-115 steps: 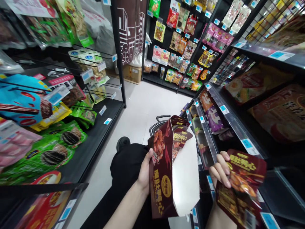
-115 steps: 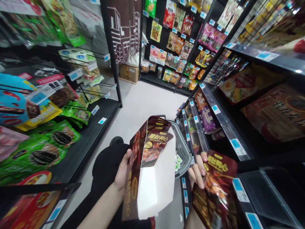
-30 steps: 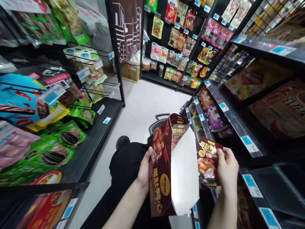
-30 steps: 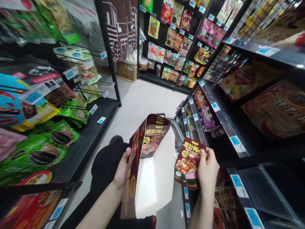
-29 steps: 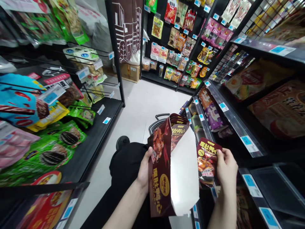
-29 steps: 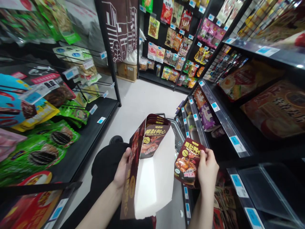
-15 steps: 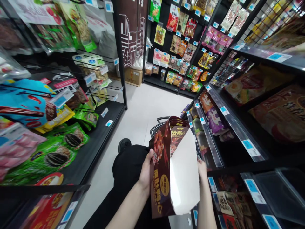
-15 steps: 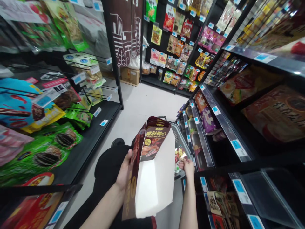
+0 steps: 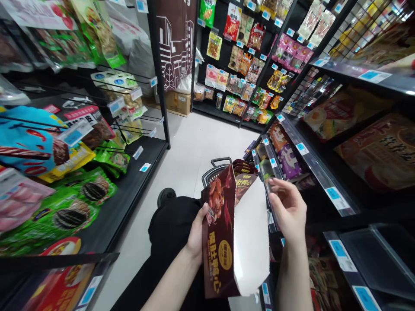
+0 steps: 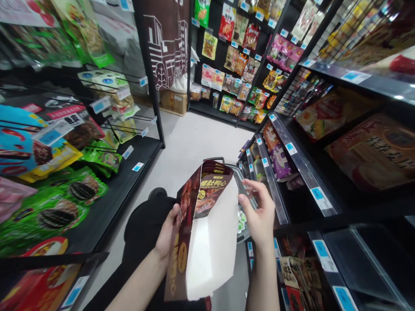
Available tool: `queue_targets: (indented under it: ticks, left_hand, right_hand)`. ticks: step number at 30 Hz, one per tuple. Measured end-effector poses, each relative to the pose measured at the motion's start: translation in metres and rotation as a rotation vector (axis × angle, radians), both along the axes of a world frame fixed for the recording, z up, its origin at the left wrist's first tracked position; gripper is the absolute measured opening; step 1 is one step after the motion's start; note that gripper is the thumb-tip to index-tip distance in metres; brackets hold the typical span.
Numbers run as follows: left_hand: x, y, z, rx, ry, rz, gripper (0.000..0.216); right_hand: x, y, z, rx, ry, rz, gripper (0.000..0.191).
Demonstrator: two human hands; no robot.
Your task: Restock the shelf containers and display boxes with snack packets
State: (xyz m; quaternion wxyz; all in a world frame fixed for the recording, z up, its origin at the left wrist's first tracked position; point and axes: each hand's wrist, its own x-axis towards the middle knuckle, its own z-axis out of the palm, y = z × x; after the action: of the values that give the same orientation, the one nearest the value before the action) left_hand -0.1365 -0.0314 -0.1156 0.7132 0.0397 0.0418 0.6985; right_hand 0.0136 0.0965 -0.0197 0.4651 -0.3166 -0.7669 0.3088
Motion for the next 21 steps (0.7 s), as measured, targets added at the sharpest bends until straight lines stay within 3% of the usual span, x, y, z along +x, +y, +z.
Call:
queue_targets:
  ticks: [2,5,7,11,13,15,17,19,21]
  left_hand:
    - [0.0,0.0,-0.002,-0.012,0.004,-0.001,0.045]
    - [0.0,0.0,-0.002,-0.001,0.016,0.014,0.042]
    - [-0.001,0.0,0.0,-0.005,0.011,0.034,0.043]
    - [-0.003,0.001,0.005,0.044,-0.012,0.027,0.043]
    - [-0.004,0.002,0.007,0.134,-0.022,0.008,0.042]
    - [-0.005,0.002,0.009,0.222,-0.04,0.007,0.044]
    - [-0.006,0.003,0.011,0.261,-0.059,0.008,0.048]
    - [-0.005,0.003,0.012,0.245,-0.064,-0.001,0.052]
    - [-0.005,0.003,0.013,0.213,-0.058,0.001,0.053]
  right_hand:
    - [-0.013,-0.005,0.026,0.21,-0.186,0.048,0.03]
    - [-0.025,-0.006,0.045,0.373,-0.381,0.099,0.014]
    - [-0.027,-0.005,0.046,0.34,-0.445,0.162,0.004]
    - [-0.023,-0.006,0.035,0.179,-0.43,0.23,0.01]
    - [-0.018,-0.007,0.031,0.077,-0.171,0.162,0.008]
    - [-0.013,-0.005,0.031,-0.076,0.237,0.104,0.011]
    - [-0.005,-0.001,0.034,-0.264,0.645,0.147,0.021]
    - [0.004,0.004,0.037,-0.488,0.967,0.365,0.02]
    - [0.013,0.008,0.036,-0.702,1.223,0.762,0.014]
